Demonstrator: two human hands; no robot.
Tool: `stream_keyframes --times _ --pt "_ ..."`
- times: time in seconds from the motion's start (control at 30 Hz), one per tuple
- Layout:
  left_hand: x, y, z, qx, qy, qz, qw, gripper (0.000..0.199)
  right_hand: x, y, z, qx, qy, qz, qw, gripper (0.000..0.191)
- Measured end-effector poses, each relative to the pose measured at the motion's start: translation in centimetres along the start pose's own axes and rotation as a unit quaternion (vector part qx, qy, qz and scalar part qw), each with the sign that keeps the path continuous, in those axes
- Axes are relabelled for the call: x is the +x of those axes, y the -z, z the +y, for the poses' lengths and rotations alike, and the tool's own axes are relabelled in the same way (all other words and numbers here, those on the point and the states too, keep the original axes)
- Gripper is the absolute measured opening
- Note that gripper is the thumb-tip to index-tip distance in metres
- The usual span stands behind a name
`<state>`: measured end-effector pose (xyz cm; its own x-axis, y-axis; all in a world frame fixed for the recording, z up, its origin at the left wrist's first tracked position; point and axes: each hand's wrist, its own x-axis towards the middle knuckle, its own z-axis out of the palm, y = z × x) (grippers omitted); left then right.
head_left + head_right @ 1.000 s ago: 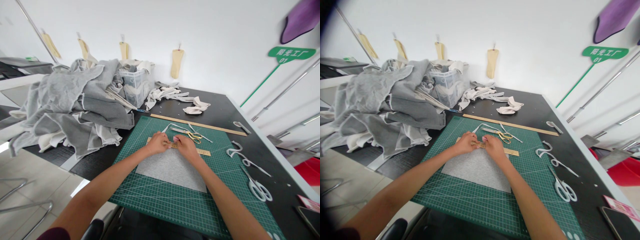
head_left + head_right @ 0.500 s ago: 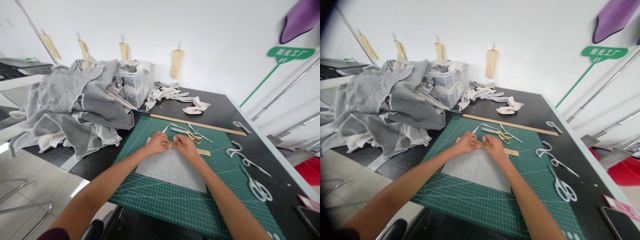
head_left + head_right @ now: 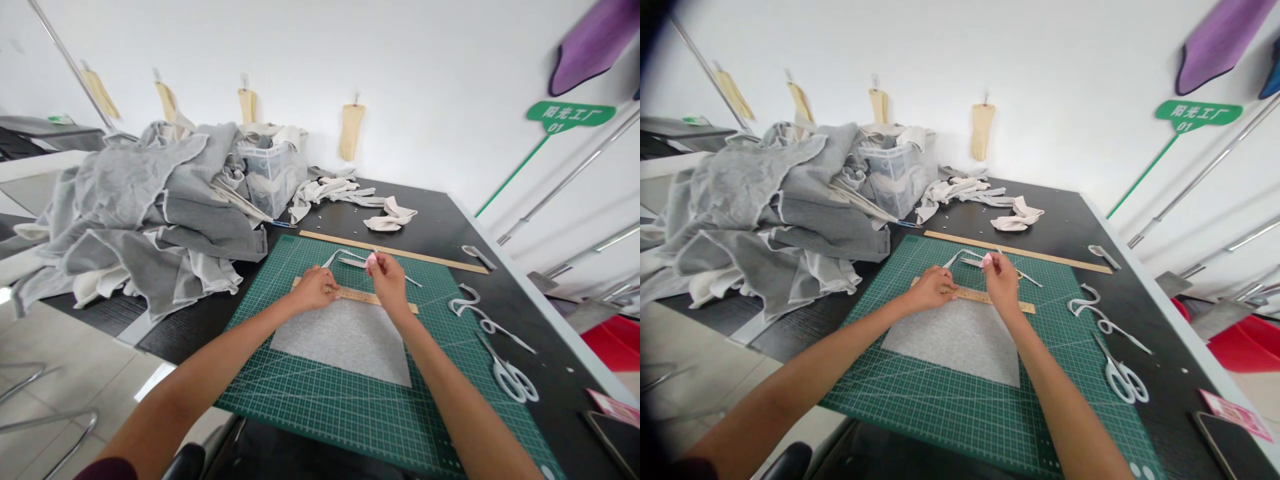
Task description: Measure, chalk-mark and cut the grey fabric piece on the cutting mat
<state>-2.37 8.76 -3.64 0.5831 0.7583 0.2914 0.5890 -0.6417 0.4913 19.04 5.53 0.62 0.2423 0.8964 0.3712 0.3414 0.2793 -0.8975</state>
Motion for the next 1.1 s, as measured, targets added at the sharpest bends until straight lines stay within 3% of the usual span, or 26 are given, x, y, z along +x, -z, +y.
stream_keyframes --times 0.1,0.33,0.57,0.73,0.83,0.97,1.03,1.1 --pt "-0.1 0.2 0.2 0.001 -0.002 0.004 1.0 0.022 0.6 1.3 -1.0 0.096 -0.055 0.025 0.994 0.026" --pt "-0.4 0.9 1.3 0.031 -0.02 0.004 0.999 0.012 -1.6 3.8 -1.9 0.206 -0.159 -0.013 0.965 0.037" --pt "-0.6 1.8 2.4 0.084 0.01 0.084 0.993 0.022 -2.1 4.1 -2.4 0.174 -0.141 0.012 0.975 0.042" --pt "-0.5 3.4 3.4 -0.05 0.082 0.113 0.989 0.023 -2.1 4.0 -2.1 0.097 -0.121 0.023 0.988 0.041" --pt "-0.6 3.8 3.9 -0.196 0.122 0.024 0.973 0.027 -2.4 3.4 -1.9 0.088 -0.142 -0.019 0.986 0.045" --pt "-1.4 4.1 4.7 -0.402 0.142 -0.138 0.894 0.027 -2.7 2.5 -1.7 0.107 -0.19 -0.085 0.972 0.051" --pt "-1.8 4.5 5.0 -0.455 0.13 -0.241 0.847 0.035 -2.9 2.2 -1.6 0.105 -0.21 -0.12 0.965 0.053" --pt "-1.9 4.8 5.0 -0.445 0.109 -0.32 0.829 0.039 -3.3 1.8 -1.5 0.091 -0.23 -0.171 0.954 0.055"
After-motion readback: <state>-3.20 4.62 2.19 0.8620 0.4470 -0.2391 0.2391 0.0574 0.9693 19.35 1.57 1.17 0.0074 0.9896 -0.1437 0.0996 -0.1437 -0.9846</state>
